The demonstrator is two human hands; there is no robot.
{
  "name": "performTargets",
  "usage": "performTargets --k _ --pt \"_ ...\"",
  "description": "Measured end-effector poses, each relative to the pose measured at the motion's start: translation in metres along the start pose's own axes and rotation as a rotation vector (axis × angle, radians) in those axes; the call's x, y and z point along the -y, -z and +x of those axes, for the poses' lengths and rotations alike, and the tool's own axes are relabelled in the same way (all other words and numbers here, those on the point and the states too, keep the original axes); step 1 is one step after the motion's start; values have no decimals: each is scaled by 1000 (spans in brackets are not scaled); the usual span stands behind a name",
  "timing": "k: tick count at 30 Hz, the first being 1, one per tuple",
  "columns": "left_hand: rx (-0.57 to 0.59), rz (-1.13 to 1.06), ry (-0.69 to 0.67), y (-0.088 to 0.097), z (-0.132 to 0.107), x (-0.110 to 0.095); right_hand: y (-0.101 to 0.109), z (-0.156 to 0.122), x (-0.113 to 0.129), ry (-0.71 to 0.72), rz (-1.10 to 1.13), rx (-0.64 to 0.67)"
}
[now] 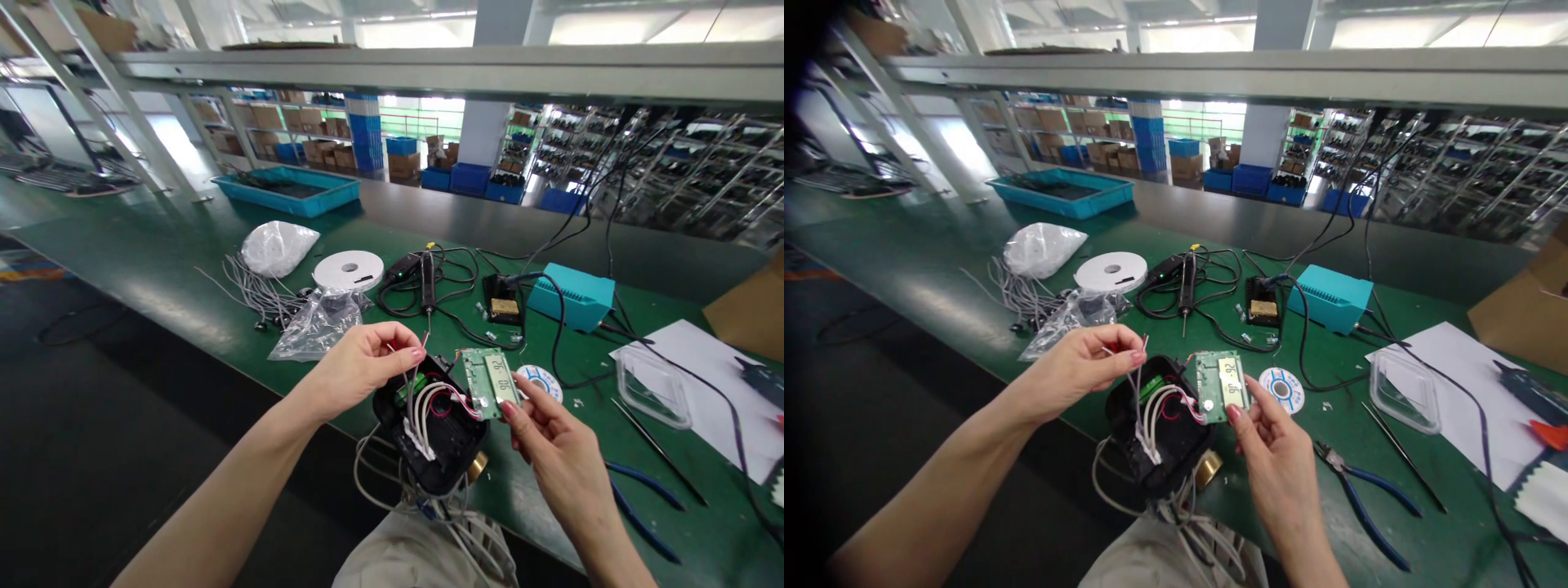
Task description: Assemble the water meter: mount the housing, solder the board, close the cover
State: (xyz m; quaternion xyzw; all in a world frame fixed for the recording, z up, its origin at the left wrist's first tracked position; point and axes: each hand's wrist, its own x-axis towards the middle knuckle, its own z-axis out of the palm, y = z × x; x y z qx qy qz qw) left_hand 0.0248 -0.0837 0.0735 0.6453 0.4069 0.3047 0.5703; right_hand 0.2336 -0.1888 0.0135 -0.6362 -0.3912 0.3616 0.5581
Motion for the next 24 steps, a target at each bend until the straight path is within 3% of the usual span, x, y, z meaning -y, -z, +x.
performTargets --k 6,16,21,24 --pt "27 -111 -4 -5 -1 0 -1 1 -4 -30 39 -2" --pt "17 -118 21 -7 -7 -5 -2 -2 -3 -36 52 11" --pt "16 -12 22 -17 -16 -7 -3 -3 -2 -25 48 29" --pt "36 170 -49 -25 -21 -3 -4 -4 0 -40 62 40"
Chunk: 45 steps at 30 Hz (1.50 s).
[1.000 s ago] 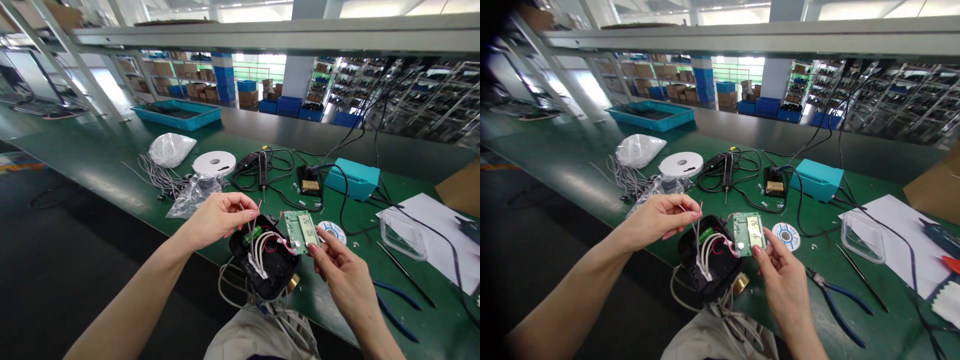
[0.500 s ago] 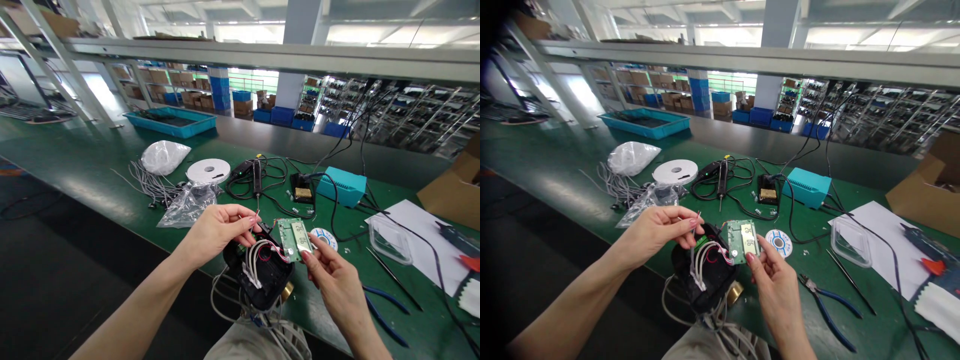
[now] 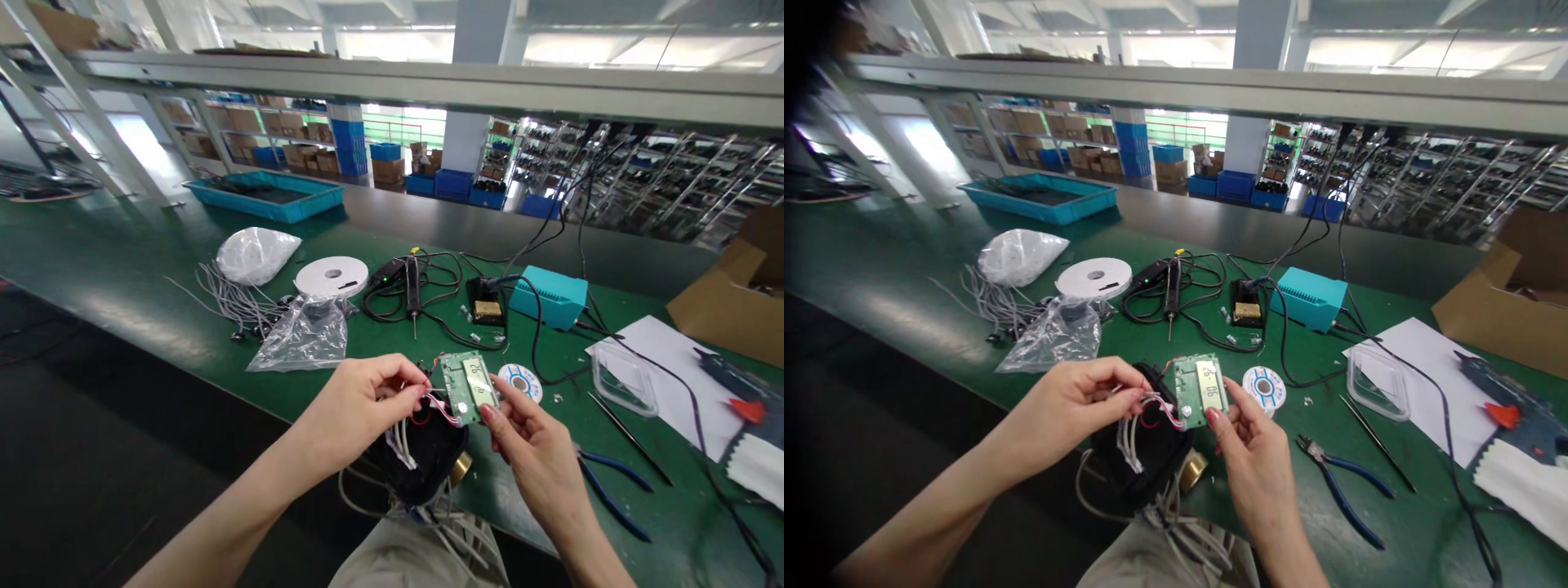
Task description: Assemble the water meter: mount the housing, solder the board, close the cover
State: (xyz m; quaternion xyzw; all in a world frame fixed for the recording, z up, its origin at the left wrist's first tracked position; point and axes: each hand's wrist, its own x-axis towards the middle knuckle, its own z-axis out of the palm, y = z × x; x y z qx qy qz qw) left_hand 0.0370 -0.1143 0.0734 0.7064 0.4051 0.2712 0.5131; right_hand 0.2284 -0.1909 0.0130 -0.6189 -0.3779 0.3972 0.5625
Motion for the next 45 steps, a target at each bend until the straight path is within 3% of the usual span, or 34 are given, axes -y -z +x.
performTargets --k 3,7,9,14,17,23,31,38,45 --pt "10 200 -120 -10 -2 6 -2 -1 2 -4 12 6" --pt "-28 271 -178 -19 -4 16 -2 -3 1 18 -14 13" --pt "-86 289 -221 -22 -5 21 -1 -4 0 16 -28 5" --pt "-290 426 -478 -28 -6 35 -2 -6 0 7 -40 -5" --pt "-282 406 -552 -30 -4 41 -3 -7 1 32 -57 18" --pt "-255 339 -562 -31 -1 47 -4 -9 3 81 -130 15" --pt "-401 489 -625 -31 -7 55 -6 -10 5 93 -161 51" --pt "-474 472 -752 -31 -10 60 -7 -10 3 99 -170 46" --pt "-374 368 -727 -33 -7 61 -9 -10 6 110 -197 59"
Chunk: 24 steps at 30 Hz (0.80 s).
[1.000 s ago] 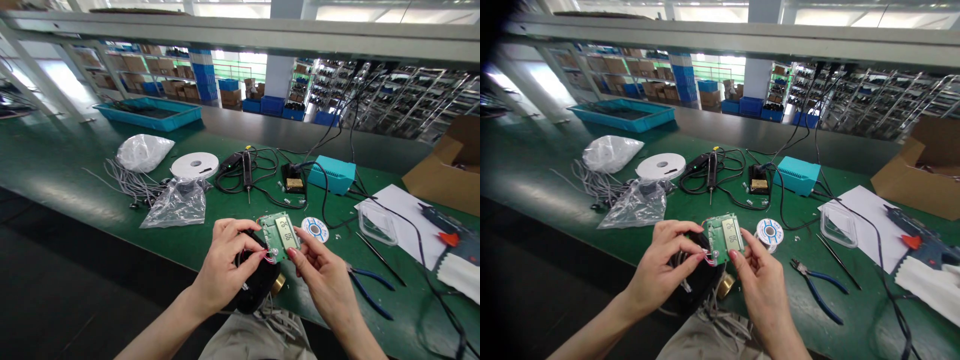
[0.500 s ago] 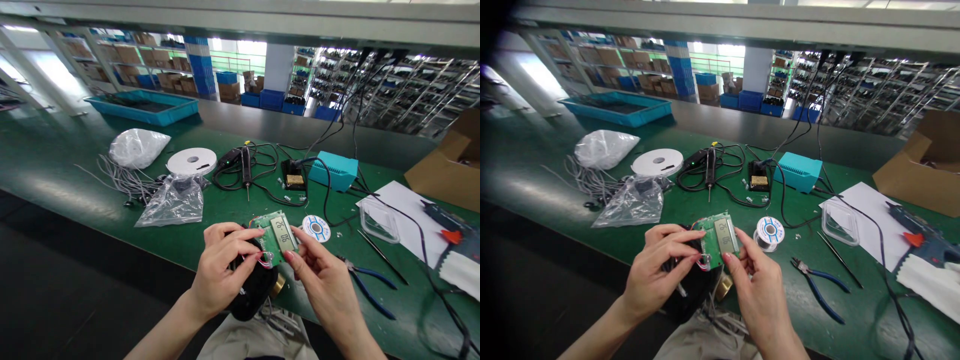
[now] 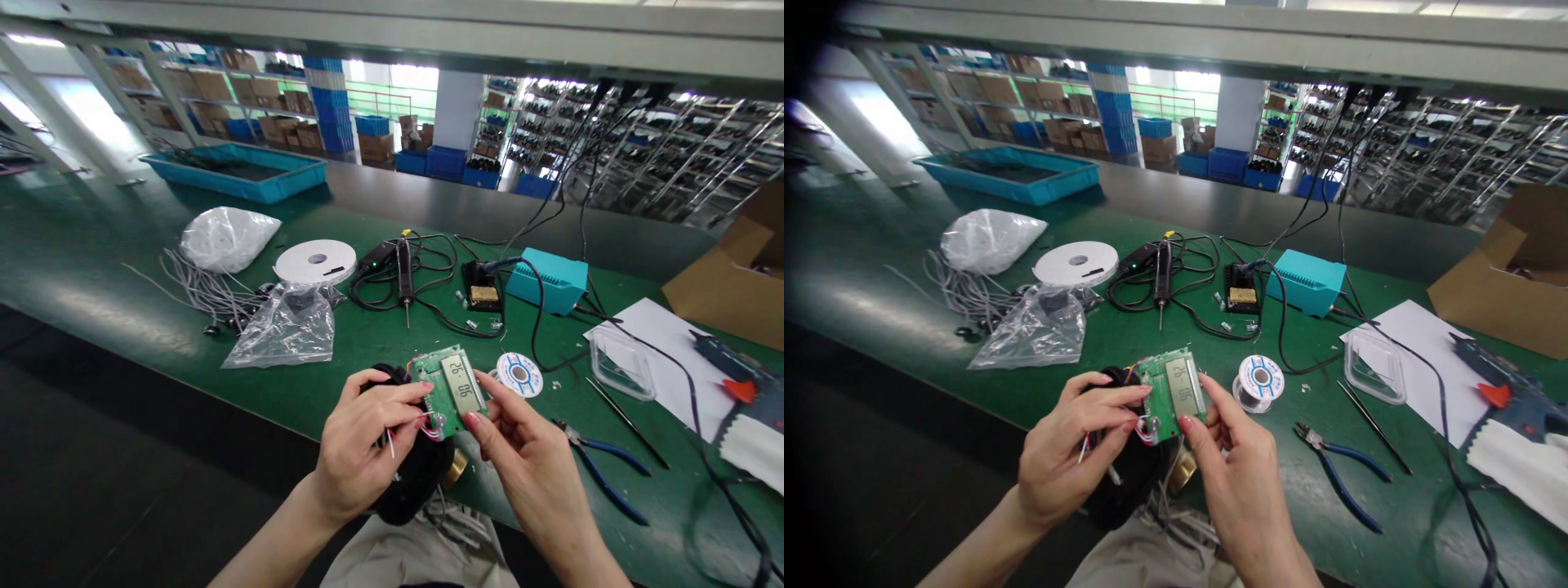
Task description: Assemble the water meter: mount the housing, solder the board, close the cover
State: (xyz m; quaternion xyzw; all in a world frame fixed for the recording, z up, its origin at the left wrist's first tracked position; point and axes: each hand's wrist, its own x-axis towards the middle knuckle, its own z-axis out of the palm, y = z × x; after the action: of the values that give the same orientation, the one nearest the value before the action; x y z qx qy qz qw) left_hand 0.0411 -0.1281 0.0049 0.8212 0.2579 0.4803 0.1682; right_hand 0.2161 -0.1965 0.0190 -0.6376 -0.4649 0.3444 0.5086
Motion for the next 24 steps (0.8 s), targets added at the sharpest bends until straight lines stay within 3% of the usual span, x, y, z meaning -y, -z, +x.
performTargets --k 8,16,19,24 --pt "-2 -198 191 -3 -5 3 1 3 1 32 -72 41" --pt "-84 -171 89 -6 -10 11 22 13 9 119 -226 91" --pt "-106 -178 85 -7 -12 12 28 45 10 120 -200 13" --pt "-109 -163 92 -7 -10 11 27 133 -9 52 -276 -136"
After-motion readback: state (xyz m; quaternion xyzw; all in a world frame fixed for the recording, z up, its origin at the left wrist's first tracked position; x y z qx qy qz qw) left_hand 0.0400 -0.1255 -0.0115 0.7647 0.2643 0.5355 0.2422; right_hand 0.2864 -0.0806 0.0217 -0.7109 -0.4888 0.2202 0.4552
